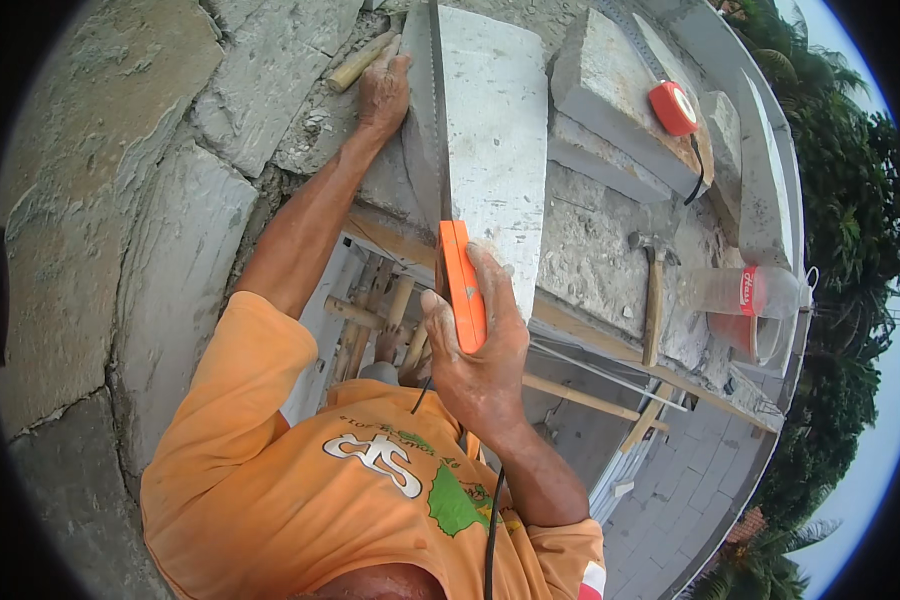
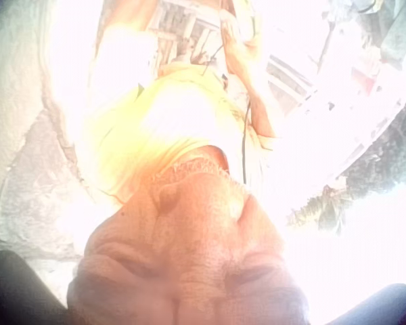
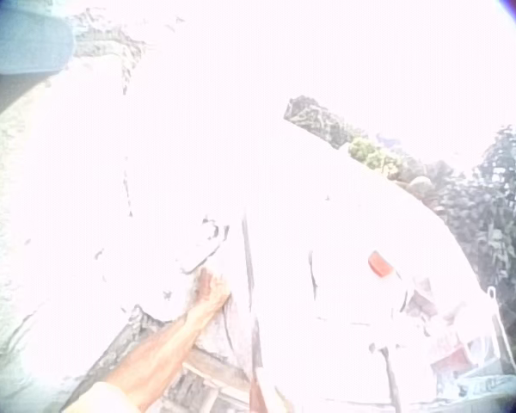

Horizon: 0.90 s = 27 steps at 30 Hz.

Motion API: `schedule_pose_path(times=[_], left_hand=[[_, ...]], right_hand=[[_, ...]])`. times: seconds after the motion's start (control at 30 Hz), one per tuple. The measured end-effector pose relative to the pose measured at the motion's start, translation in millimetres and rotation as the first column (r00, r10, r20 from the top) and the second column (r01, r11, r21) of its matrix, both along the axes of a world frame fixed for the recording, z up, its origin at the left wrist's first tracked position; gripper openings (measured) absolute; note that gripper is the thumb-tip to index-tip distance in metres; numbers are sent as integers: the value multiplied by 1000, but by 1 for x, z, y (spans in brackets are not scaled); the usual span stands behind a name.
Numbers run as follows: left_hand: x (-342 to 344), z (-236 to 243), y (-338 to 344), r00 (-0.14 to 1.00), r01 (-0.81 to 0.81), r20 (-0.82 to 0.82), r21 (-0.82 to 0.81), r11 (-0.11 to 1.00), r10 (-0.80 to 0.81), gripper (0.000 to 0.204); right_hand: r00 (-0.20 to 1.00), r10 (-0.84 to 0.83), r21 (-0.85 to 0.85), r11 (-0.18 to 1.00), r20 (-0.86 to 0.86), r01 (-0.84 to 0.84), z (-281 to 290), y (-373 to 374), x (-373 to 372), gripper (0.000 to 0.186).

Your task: The person measures a curved concrete block using a tape measure, marks it, and then saws through the block along the marked line while standing on a scaffold.

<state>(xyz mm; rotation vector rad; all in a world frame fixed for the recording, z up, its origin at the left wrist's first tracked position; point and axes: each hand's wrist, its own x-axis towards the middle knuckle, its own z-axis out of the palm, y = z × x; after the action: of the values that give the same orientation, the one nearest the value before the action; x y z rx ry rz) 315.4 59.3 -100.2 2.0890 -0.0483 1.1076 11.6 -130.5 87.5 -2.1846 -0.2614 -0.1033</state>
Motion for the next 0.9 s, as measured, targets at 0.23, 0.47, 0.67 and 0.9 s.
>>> schedule_pose_path(times=[0.23,0.47,0.67,0.9], left_hand=[[-17,21,-8,998,47,-25,-174,984,-52,38],[-10,18,-14,998,37,-38,-237,971,-48,42],[5,-7,2,999,52,21,-158,986,-49,48],[-2,6,0,994,73,-63,-169,983,-85,49]], right_hand=[[1000,-8,65,998,-14,9,-10,-21,-22,46],[990,-84,161,982,-114,102,0,-2,10,45],[996,-39,58,997,-74,44,-14,-30,-52,50],[962,-78,210,968,-261,136,4,6,10,48]])
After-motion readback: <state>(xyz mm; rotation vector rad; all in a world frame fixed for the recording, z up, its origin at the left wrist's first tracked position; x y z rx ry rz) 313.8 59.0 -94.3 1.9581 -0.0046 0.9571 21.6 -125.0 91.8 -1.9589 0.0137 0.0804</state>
